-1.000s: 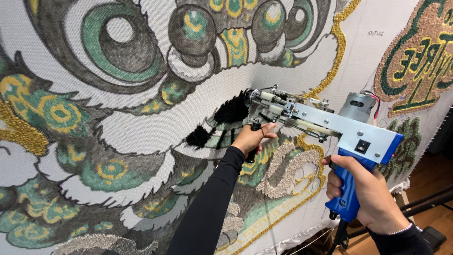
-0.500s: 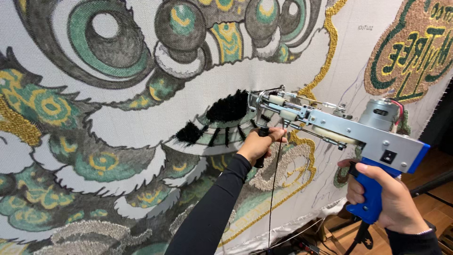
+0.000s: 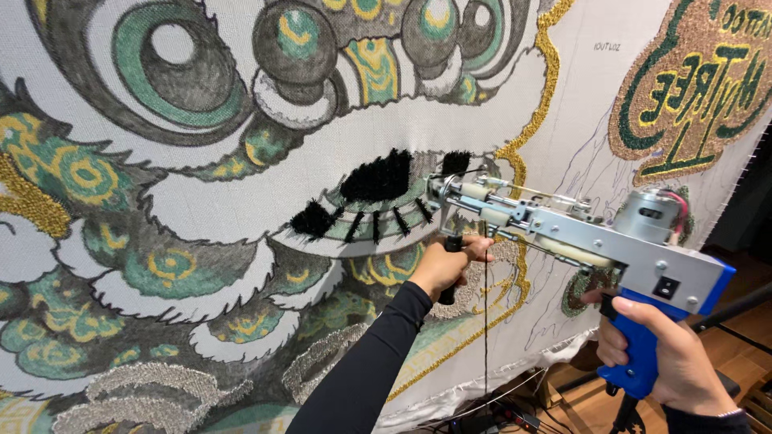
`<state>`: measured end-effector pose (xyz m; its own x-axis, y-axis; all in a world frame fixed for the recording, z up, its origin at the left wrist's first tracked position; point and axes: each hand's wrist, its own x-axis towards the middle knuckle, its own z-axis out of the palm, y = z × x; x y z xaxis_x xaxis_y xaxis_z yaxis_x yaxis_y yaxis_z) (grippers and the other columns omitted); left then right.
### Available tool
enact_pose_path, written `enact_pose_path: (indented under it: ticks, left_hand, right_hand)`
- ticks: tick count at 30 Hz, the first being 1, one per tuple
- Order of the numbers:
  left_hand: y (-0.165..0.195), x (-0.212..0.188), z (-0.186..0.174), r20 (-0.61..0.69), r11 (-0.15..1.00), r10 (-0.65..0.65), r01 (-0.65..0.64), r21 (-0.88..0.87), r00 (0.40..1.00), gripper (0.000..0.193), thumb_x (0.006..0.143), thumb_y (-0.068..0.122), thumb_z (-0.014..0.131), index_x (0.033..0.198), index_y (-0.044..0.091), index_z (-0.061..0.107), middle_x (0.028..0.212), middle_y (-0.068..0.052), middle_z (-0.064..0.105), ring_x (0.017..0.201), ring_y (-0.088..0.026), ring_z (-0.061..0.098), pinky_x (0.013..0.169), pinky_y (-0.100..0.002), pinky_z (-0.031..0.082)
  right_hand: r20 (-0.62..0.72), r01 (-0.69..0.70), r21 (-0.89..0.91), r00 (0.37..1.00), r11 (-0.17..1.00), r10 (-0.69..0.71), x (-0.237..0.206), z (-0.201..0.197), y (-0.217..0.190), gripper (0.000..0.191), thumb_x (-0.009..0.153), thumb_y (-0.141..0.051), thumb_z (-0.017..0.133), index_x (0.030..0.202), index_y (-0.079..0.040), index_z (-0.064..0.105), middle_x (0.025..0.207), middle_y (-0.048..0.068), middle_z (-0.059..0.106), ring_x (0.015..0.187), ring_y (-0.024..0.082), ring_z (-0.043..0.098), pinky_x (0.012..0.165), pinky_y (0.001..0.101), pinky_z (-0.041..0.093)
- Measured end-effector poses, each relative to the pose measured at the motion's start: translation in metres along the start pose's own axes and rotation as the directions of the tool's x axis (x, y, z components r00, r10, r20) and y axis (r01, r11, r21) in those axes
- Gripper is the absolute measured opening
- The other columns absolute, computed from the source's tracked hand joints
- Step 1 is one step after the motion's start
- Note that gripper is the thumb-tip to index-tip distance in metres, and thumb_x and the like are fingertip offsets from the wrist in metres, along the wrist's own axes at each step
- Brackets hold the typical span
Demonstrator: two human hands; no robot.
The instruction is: The person uses a tufting gun to apply black yarn to a large canvas with a lion dance mask design. They guide the tool with both hands to follow the pattern and occasionally touch the yarn by hand to check the texture.
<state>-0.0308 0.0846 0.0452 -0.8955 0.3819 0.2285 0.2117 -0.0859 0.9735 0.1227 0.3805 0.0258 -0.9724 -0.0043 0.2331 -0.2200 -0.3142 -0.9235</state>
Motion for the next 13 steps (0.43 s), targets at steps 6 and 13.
enact_pose_path:
  ticks: [6, 13]
  left_hand:
    - [-0.026, 0.004, -0.013, -0.037, 0.999, 0.016, -0.017, -0.03, 0.999, 0.035, 0.096, 0.035, 0.069, 0.118, 0.008, 0.078, 0.1, -0.002, 0.08, 0.045, -0.007, 0.052, 0.046, -0.025, 0.045]
    - [0.0, 0.01, -0.022, -0.023, 0.993, 0.02, -0.022, -0.113, 1.0, 0.035, 0.094, 0.032, 0.071, 0.114, 0.004, 0.077, 0.097, -0.004, 0.078, 0.042, -0.01, 0.053, 0.04, -0.027, 0.041]
  right_hand:
    - [-0.059, -0.02, -0.108, 0.998, 0.994, 0.014, 0.003, 0.035, -0.004, 0.041, 0.091, -0.021, 0.063, 0.115, 0.013, 0.066, 0.057, 0.008, 0.047, 0.047, 0.02, 0.047, 0.045, 0.0362, 0.04]
    - [-0.096, -0.004, -0.189, 0.995, 0.982, -0.015, -0.001, 0.062, -0.014, 0.042, 0.088, -0.021, 0.063, 0.112, 0.013, 0.067, 0.055, 0.009, 0.05, 0.045, 0.019, 0.046, 0.045, 0.035, 0.041]
